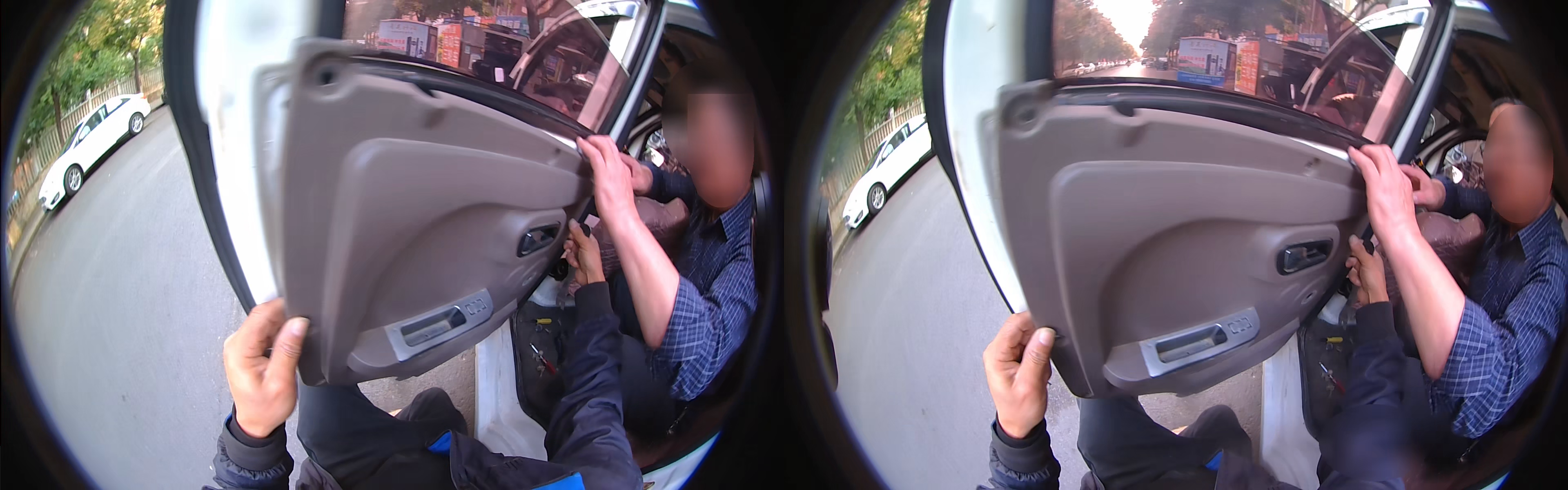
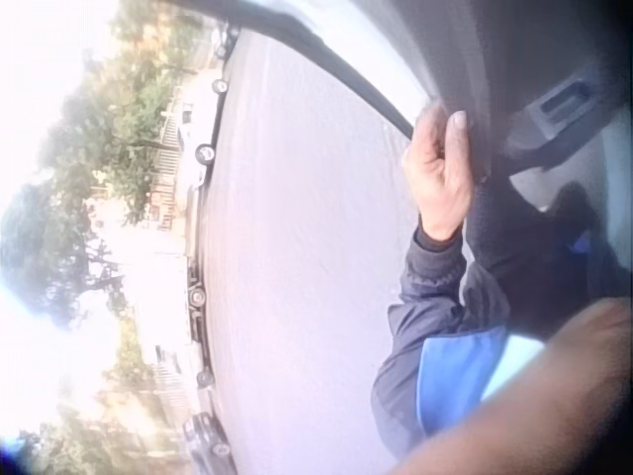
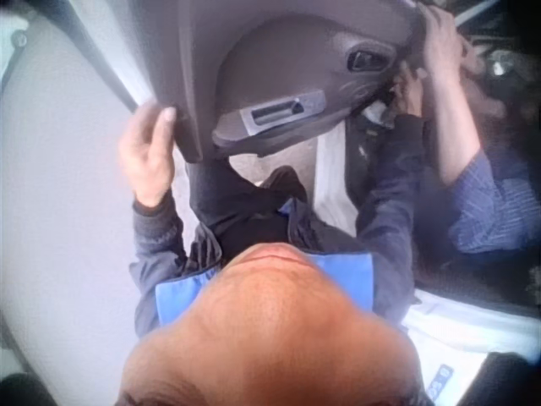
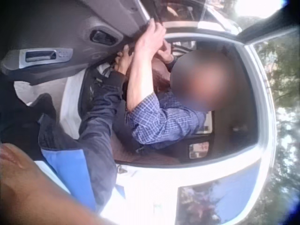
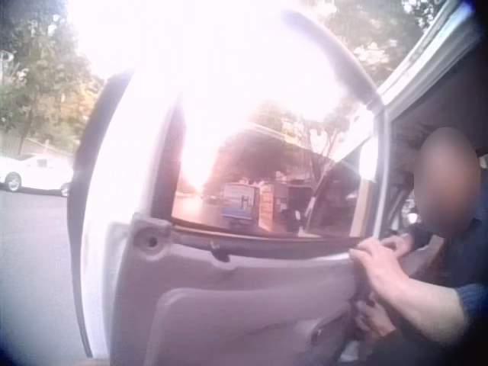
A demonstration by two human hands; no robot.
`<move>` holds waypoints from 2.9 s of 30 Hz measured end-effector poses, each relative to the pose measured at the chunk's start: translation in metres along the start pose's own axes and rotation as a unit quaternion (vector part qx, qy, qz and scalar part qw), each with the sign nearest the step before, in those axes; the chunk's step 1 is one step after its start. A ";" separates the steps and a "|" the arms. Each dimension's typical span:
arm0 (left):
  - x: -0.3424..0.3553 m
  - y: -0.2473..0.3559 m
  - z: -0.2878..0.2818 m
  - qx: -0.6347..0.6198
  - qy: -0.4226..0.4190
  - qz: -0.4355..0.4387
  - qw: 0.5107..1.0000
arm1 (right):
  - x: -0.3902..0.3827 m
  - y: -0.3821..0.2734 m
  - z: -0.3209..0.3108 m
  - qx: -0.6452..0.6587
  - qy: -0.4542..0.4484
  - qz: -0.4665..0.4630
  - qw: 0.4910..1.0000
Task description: The person removes the interior door panel of a white car. They use a screwdriver to remove screws, pry off clips, and detach the panel from the door frame. The panel is fully removed by the end of the clip.
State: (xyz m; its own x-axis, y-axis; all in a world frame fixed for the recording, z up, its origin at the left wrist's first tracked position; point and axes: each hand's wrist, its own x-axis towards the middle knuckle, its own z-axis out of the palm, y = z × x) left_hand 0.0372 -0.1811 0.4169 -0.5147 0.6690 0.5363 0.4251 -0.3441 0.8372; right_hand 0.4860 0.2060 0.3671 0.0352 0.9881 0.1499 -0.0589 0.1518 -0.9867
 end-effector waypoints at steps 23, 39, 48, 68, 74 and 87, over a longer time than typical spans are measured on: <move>0.059 0.000 -0.016 -0.111 -0.288 0.201 0.930 | 0.027 -0.168 -0.032 -0.078 0.150 -0.067 0.983; 0.039 -0.015 -0.014 -0.088 -0.294 0.196 0.931 | -0.061 -0.384 -0.036 -0.225 0.221 -0.208 0.926; 0.009 -0.045 -0.010 -0.066 -0.291 0.232 0.926 | -0.055 -0.250 -0.021 -0.219 0.216 -0.137 0.942; -0.046 -0.032 0.001 0.039 -0.149 0.169 0.974 | -0.011 0.025 0.024 -0.119 0.122 -0.047 0.984; -0.059 -0.032 0.001 0.047 -0.114 0.073 0.990 | -0.093 0.020 0.020 -0.063 0.081 -0.053 0.993; -0.054 -0.022 0.013 0.008 -0.065 0.078 0.995 | -0.161 -0.033 0.091 -0.171 -0.063 -0.360 0.915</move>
State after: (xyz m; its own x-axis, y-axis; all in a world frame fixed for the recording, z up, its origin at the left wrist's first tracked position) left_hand 0.0648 -0.2011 0.3685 -0.3403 0.6883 0.6407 0.5043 -0.4415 0.7421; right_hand 0.3919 0.0446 0.3816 -0.1746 0.6340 0.7534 0.2512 0.7685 -0.5884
